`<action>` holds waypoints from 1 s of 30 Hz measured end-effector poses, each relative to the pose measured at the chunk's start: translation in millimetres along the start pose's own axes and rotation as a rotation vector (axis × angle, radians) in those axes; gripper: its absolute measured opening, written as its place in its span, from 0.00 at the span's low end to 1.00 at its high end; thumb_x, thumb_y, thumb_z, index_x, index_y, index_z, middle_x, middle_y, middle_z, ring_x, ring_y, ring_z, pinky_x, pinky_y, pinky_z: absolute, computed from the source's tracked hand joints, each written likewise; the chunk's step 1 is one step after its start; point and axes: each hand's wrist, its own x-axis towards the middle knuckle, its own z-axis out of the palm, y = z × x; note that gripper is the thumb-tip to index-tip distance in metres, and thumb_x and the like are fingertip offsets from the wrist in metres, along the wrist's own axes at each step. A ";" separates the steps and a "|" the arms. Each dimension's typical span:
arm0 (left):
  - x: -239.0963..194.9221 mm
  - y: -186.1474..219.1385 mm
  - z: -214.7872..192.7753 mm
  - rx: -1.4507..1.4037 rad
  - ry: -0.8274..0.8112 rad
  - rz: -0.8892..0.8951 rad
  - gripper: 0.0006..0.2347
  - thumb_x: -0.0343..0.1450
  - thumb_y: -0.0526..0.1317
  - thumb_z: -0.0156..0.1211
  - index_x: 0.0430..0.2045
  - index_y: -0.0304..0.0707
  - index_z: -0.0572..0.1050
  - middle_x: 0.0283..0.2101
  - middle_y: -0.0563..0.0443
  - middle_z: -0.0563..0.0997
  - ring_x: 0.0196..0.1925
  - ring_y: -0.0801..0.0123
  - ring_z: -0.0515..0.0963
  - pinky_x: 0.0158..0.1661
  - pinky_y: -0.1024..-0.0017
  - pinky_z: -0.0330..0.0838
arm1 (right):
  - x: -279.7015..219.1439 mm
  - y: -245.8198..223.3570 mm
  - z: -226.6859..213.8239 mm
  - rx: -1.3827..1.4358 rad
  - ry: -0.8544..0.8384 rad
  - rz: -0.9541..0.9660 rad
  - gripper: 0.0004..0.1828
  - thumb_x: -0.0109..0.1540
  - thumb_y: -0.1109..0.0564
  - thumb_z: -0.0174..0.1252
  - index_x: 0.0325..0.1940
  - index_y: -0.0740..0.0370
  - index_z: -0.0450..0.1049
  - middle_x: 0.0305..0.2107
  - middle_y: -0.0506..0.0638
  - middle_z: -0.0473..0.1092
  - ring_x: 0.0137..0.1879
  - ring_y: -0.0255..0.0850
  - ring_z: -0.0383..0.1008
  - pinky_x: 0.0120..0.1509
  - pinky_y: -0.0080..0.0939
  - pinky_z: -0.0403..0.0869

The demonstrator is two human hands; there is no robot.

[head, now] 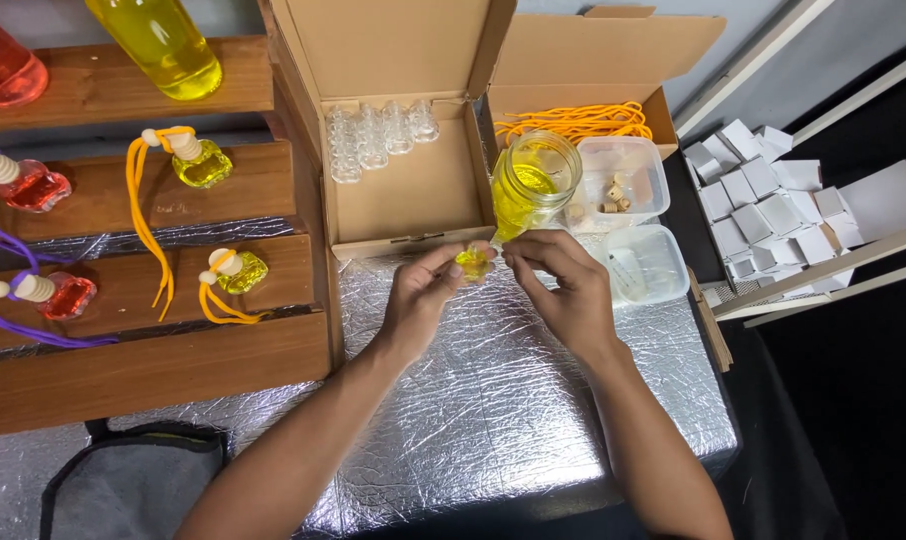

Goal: Filling small glass bottles with fragrance oil using a syringe and assembling them with wooden caps and decorative strings.

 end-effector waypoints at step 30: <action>1.6 -19.4 -9.0 0.072 -0.056 -0.097 0.14 0.76 0.35 0.51 0.53 0.29 0.76 0.43 0.41 0.83 0.47 0.70 0.78 0.51 0.69 0.72 | 1.3 -14.7 1.0 -0.171 -0.216 -0.222 0.10 0.62 0.70 0.61 0.47 0.69 0.79 0.43 0.60 0.80 0.54 0.55 0.80 0.59 0.57 0.78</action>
